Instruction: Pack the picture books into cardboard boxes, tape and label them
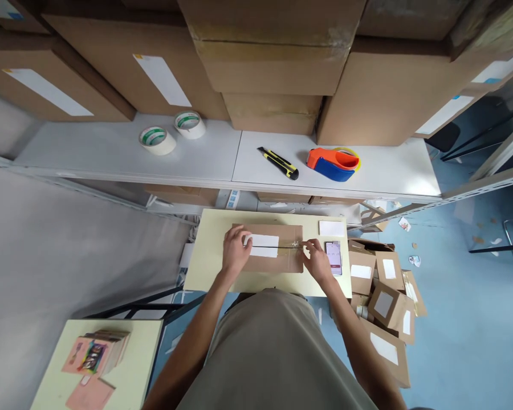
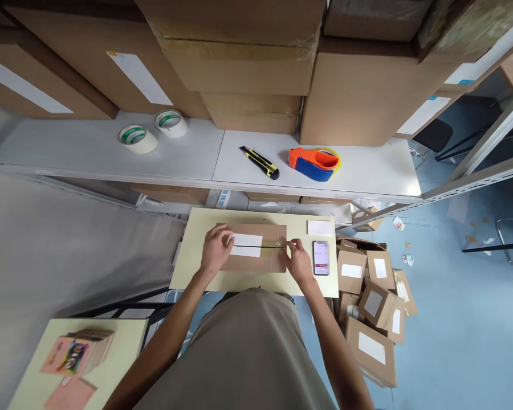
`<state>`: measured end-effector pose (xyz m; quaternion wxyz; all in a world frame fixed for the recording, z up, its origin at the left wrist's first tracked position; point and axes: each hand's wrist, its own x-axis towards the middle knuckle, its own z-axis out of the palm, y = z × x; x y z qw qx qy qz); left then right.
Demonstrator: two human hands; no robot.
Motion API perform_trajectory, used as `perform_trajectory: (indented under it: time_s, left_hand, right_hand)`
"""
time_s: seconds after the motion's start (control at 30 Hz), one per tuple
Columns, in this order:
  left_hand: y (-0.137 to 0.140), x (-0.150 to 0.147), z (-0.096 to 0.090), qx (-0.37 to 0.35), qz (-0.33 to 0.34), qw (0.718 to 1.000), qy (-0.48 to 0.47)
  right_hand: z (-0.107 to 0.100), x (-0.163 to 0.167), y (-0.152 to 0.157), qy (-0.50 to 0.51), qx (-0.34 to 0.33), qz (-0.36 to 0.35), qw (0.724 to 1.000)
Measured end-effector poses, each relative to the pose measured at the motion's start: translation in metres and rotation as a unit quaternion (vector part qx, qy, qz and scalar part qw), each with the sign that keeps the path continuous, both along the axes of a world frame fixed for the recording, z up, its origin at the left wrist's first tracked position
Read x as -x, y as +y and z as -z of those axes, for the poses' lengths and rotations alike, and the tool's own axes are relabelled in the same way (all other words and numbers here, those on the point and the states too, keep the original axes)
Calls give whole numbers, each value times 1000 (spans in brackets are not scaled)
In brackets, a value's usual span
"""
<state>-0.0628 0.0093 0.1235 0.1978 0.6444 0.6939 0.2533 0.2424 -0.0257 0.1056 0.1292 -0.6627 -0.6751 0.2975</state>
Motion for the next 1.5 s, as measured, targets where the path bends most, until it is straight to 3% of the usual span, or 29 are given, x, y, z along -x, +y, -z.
perform_trajectory:
  time_s: [0.1, 0.27, 0.33, 0.47, 0.57, 0.67, 0.77, 0.9, 1.0, 1.17, 1.27, 1.37, 1.5]
  left_hand:
    - [21, -38, -25, -56, 60, 996, -26]
    - [67, -104, -83, -152, 123, 976, -93]
    - [83, -127, -106, -184, 142, 965, -120]
    - [99, -159, -137, -213, 166, 951, -150]
    - [95, -165, -143, -208, 161, 948, -178]
    - [78, -153, -133, -186, 139, 947, -221]
    - [49, -130, -116, -136, 130, 939, -287]
    - [-2, -105, -96, -38, 102, 904, -413]
    - [-35, -91, -88, 12, 51, 877, -477]
    - [-68, -62, -81, 41, -12, 850, -525]
    - [-75, -32, -78, 66, 24, 847, -527]
    - [-71, 10, -74, 109, 65, 839, -529]
    - [-52, 68, -72, 163, 28, 825, -541]
  right_hand:
    - [-34, -8, 23, -21, -41, -37, 998]
    - [-123, -33, 101, -75, -267, -20, 961]
    - [-147, -41, 141, -132, -300, 4, 945]
    - [-155, -50, 211, -213, -228, -8, 950]
    - [-146, -55, 233, -227, -194, -31, 954]
    - [-141, -54, 213, -192, -207, -10, 959]
    - [-143, -40, 155, -100, -218, 25, 970]
    - [-144, 0, 67, 104, -138, 36, 984]
    - [-139, 36, 26, 216, -76, 30, 973]
    - [-130, 82, 6, 242, -22, 2, 970]
    - [-130, 99, 3, 215, -5, -13, 976]
    - [-131, 110, 2, 184, 19, -28, 982]
    - [-135, 123, 0, 157, 65, -55, 984]
